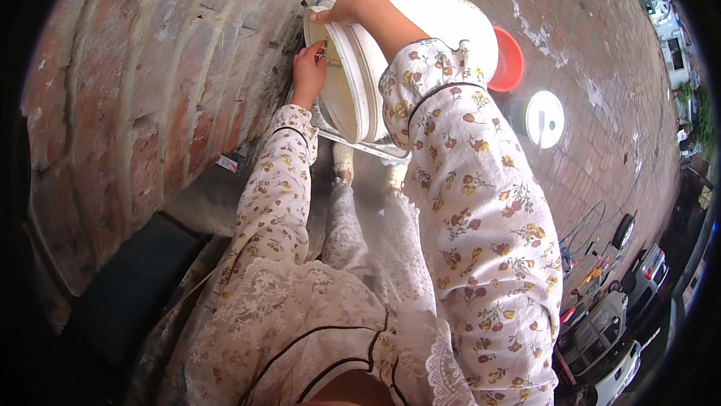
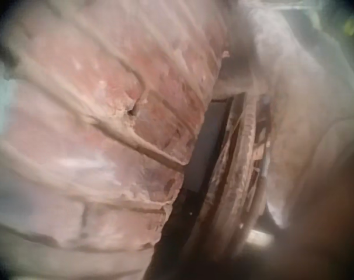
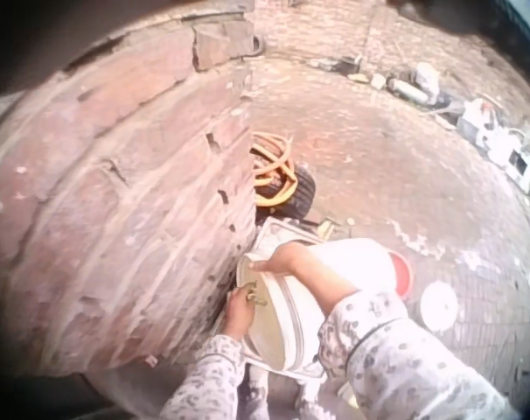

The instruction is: The person scrubs a white plastic lid with a brush in a metal basin, rinses it, and sets it aside. Then they rinse the metal basin and place it on the ground. Finally, they fill a white bucket with water, add detergent, and scrub the bucket's interior with the brush.

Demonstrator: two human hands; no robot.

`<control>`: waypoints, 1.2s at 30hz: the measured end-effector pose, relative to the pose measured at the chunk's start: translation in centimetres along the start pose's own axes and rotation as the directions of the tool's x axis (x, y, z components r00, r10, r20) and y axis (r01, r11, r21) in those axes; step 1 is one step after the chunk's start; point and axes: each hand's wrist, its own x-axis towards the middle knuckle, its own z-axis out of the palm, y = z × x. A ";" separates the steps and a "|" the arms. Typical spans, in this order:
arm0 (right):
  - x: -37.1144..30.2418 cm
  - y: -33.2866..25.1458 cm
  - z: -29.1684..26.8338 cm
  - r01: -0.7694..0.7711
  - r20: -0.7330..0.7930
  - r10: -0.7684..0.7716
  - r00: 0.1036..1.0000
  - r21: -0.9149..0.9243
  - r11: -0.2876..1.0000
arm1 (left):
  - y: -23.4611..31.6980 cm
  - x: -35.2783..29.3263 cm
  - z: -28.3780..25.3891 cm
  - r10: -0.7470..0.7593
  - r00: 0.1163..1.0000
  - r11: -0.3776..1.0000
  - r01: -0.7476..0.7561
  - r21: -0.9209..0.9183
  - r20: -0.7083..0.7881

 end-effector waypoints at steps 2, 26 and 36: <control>0.7 0.8 0.3 -0.033 0.011 0.033 0.999 0.019 0.999 | 0.5 -0.7 0.7 -0.002 0.985 1.000 0.004 0.010 -0.175; -0.1 1.9 -1.4 -0.033 -0.024 0.037 0.999 0.163 0.986 | 1.6 -3.1 -0.5 0.231 0.972 0.972 -0.233 0.019 0.046; 1.8 2.4 -0.7 -0.041 -0.126 0.057 0.990 0.128 0.991 | 1.2 -11.2 4.6 -0.528 0.663 -0.006 0.623 -0.782 0.531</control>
